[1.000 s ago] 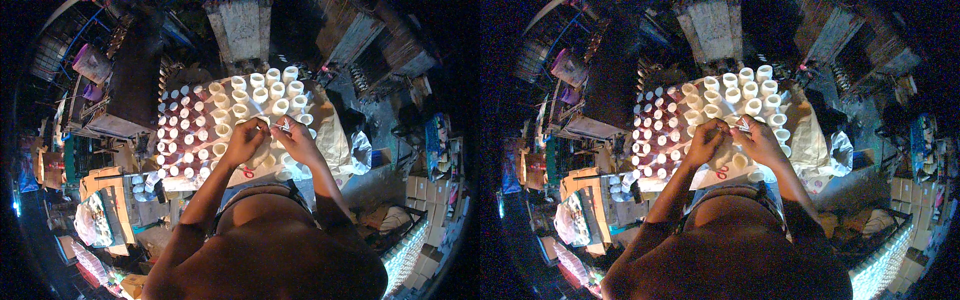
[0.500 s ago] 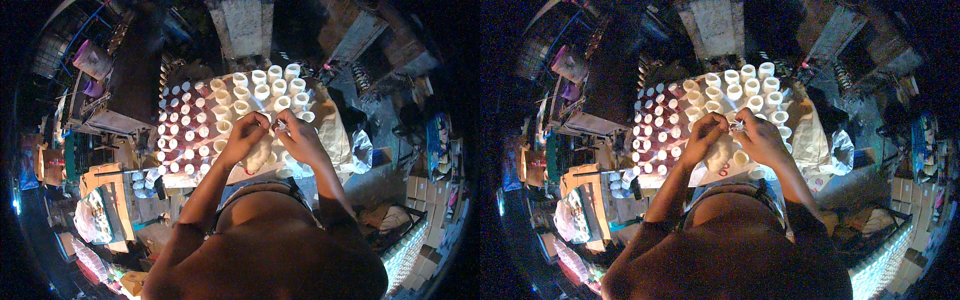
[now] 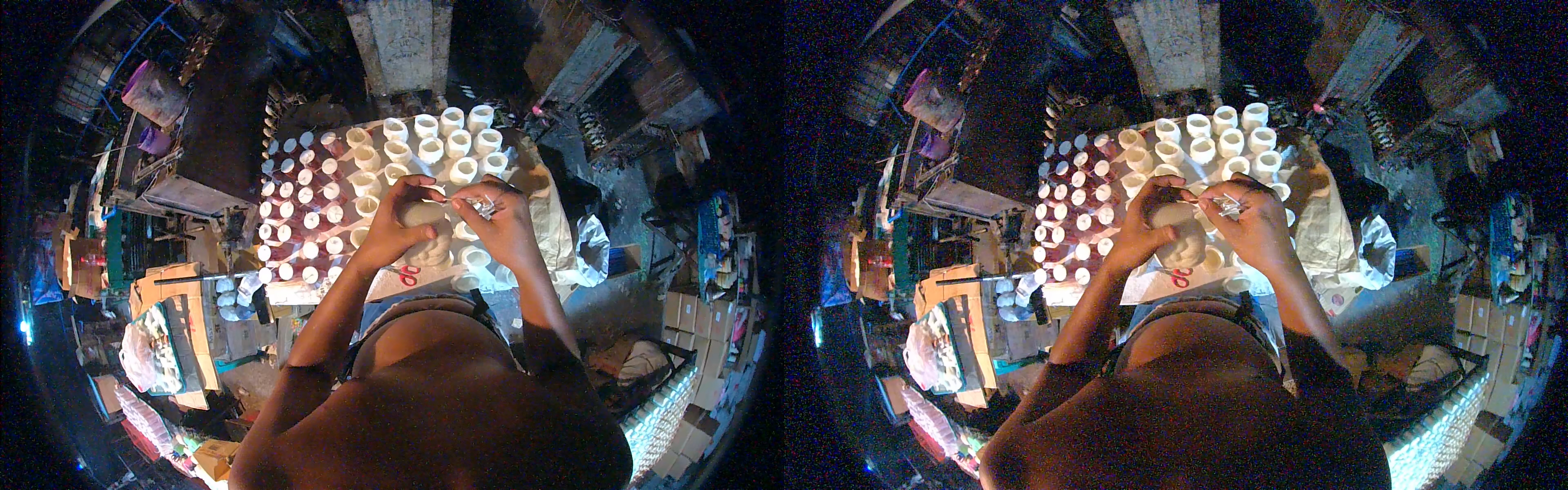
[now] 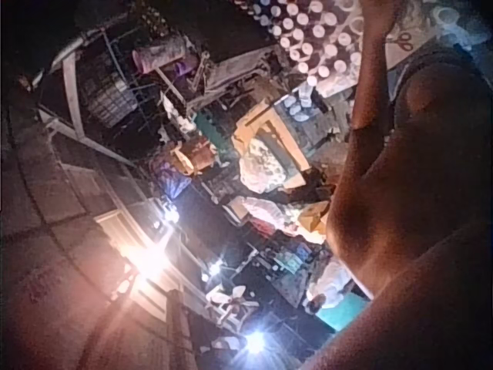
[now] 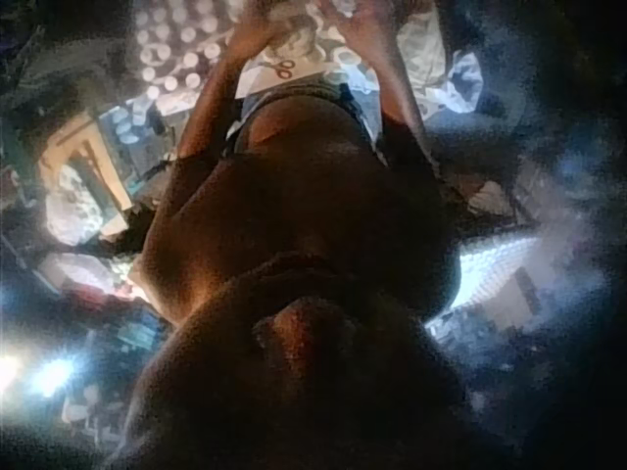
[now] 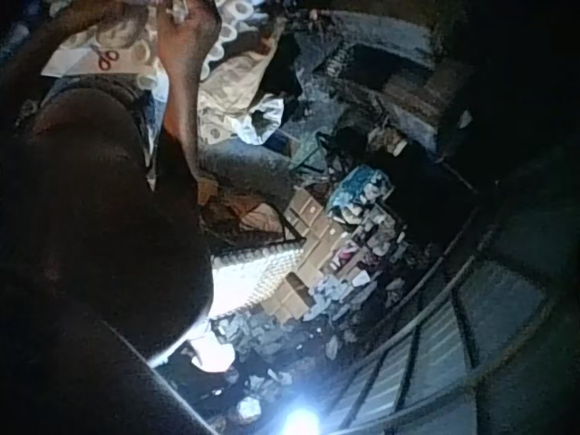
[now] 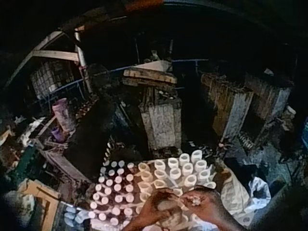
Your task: The person repeatedly picks up white plastic cups from a table, inserts a small white insert into each cup, and places the assembled cup back on the table. The process is performed one at a time in a repetitive manner.
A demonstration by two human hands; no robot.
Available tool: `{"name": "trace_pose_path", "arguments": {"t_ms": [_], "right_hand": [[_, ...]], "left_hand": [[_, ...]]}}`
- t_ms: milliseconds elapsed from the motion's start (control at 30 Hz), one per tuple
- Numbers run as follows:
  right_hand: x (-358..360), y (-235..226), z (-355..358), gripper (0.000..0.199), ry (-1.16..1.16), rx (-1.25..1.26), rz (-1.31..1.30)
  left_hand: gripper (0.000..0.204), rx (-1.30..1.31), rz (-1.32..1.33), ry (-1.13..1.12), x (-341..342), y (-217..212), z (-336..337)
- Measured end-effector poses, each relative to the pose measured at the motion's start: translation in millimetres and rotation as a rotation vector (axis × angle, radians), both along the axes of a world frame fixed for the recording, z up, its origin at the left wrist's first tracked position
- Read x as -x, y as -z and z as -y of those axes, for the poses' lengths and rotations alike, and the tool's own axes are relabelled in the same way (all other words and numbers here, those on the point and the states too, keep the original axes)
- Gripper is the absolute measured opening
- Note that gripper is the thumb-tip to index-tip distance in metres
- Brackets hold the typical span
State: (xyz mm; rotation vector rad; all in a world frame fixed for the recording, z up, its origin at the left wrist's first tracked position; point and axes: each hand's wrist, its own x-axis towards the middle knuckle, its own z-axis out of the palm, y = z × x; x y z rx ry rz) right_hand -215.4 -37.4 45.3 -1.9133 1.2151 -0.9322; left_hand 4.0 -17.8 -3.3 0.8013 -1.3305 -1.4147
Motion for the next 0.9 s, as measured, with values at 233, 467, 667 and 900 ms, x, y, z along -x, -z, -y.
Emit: {"name": "trace_pose_path", "arguments": {"t_ms": [233, 467, 667, 900], "right_hand": [[-4, -41, -19, 0.014, -0.11, 0.182, -0.13], [-18, -49, -36, 0.017, -0.094, 0.447, -0.201], [-22, -51, -36, 0.018, -0.099, 0.466, -0.273], [-21, -45, -35, 0.022, -0.188, 0.504, -0.41]], "left_hand": [[0.123, 0.074, 0.262, -0.067, 0, -19, -20], [0.124, 0.175, 0.383, -0.135, 2, -37, -28], [0.124, 0.234, 0.483, -0.162, 1, -42, -31], [0.126, 0.268, 0.463, -0.165, 3, -29, -29]]}}
